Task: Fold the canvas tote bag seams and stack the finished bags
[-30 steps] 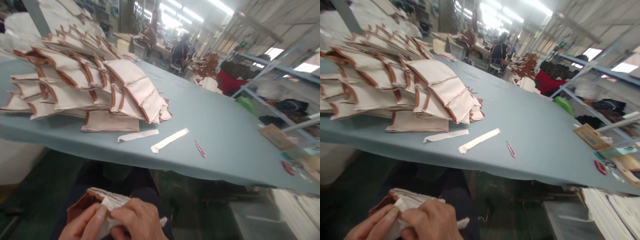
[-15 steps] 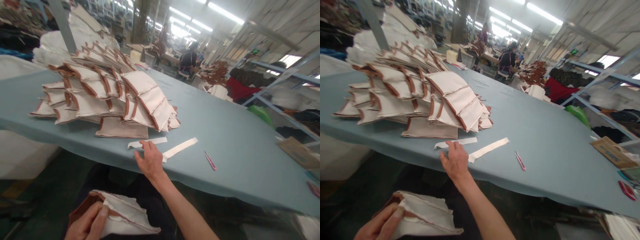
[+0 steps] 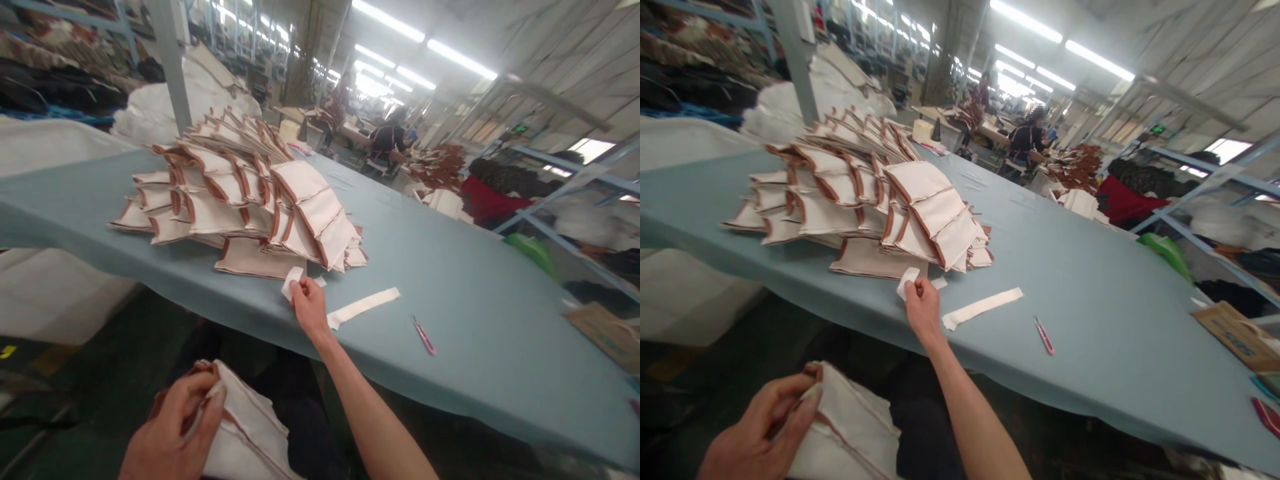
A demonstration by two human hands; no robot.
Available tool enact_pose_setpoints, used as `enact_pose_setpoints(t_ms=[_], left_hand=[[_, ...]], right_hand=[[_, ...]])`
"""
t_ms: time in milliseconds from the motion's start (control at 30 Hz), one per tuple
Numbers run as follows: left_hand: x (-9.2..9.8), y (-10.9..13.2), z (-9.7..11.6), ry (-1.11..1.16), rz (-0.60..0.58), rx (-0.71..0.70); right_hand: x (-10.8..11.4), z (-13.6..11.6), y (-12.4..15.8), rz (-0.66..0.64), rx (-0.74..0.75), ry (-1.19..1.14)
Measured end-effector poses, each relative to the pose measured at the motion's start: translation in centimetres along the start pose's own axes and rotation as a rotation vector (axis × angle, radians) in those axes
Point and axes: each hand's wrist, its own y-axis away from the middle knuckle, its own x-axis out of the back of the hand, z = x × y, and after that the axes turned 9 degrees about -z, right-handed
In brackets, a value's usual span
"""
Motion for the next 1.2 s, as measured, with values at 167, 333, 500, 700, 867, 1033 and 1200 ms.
enact_pose_setpoints(t_ms=[167,333,500,700,867,1033,1200], left_hand=[[-0.1,-0.7,1.3,0.266,-0.306,0.021],[-3.6,-0.3,4.4,0.749,-0.585,0.025],[-4.7,0.4,5.4,0.993,-0.556,0.064],[-3.8,1.2,6.4,1.040,-0.512,0.202],[-4.2,2.1,6.2,0.994,-0.630,0.208],[-4.0,3.0,6.1,0.980,-0.672,0.202],[-3.4,4.2,6.3,0.737,-0.509,-0.029]], right_hand=[[0.5,-3.8,4.8,-0.162,-0.064,-0.432],[1.5,-7.7,12.3,-0.280,-0.185,-0.956],[1.9,-6.8,17.7,-0.134,-0.350,-1.259],[1.2,-2.5,21.8,0.066,-0.523,-1.313],[1.1,0.0,23.3,0.074,-0.482,-1.189],[0.9,2.4,24.1,0.004,-0.416,-0.983],[2.3,4.2,23.7,0.174,-0.341,-0.534]])
